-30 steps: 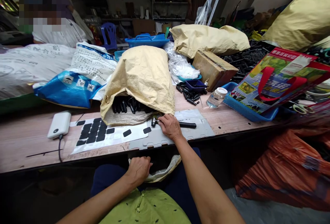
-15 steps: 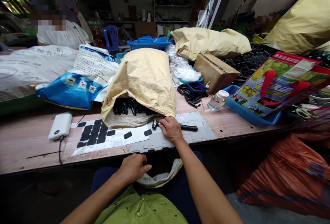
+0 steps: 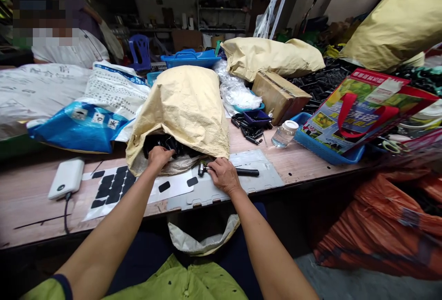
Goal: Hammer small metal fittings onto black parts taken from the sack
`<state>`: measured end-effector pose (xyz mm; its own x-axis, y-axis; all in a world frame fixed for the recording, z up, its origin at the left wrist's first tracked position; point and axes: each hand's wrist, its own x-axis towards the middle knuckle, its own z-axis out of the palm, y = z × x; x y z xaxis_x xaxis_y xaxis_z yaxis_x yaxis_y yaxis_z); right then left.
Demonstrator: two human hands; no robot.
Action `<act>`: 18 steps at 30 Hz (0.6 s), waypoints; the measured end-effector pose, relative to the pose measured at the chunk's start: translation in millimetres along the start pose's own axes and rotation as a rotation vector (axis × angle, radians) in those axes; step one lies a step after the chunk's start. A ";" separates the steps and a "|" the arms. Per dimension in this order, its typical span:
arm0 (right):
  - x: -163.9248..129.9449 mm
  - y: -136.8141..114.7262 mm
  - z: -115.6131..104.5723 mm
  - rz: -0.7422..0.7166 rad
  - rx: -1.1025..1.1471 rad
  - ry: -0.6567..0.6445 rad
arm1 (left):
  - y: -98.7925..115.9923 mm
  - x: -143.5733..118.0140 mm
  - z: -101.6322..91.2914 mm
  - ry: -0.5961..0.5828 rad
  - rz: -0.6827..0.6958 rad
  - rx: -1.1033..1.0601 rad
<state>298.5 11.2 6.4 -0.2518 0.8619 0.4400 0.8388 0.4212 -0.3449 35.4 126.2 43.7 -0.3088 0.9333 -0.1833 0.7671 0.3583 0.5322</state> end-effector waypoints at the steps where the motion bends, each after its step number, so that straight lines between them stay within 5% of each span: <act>1: 0.1 -0.1 -0.3 0.002 0.004 0.001 | -1.0 -2.2 -1.0 -0.003 -0.001 0.012; 6: 0.1 -2.1 -1.3 0.005 0.005 0.000 | -21.1 -33.3 -18.2 0.102 0.040 0.042; 9: 0.0 -2.7 -0.4 0.005 -0.002 0.001 | -40.8 -60.7 -22.4 0.143 0.222 -0.078; 13: -0.5 -1.7 1.5 0.003 -0.011 0.014 | -63.2 -88.5 -8.9 -0.082 0.561 -0.241; 18: -0.9 0.4 3.0 -0.007 -0.012 0.019 | -72.5 -96.7 5.8 -0.209 0.698 -0.210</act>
<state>297.6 11.4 3.4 -0.2484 0.8534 0.4583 0.8428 0.4236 -0.3319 12.9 10.2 18.1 0.3385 0.9343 0.1121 0.6155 -0.3099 0.7247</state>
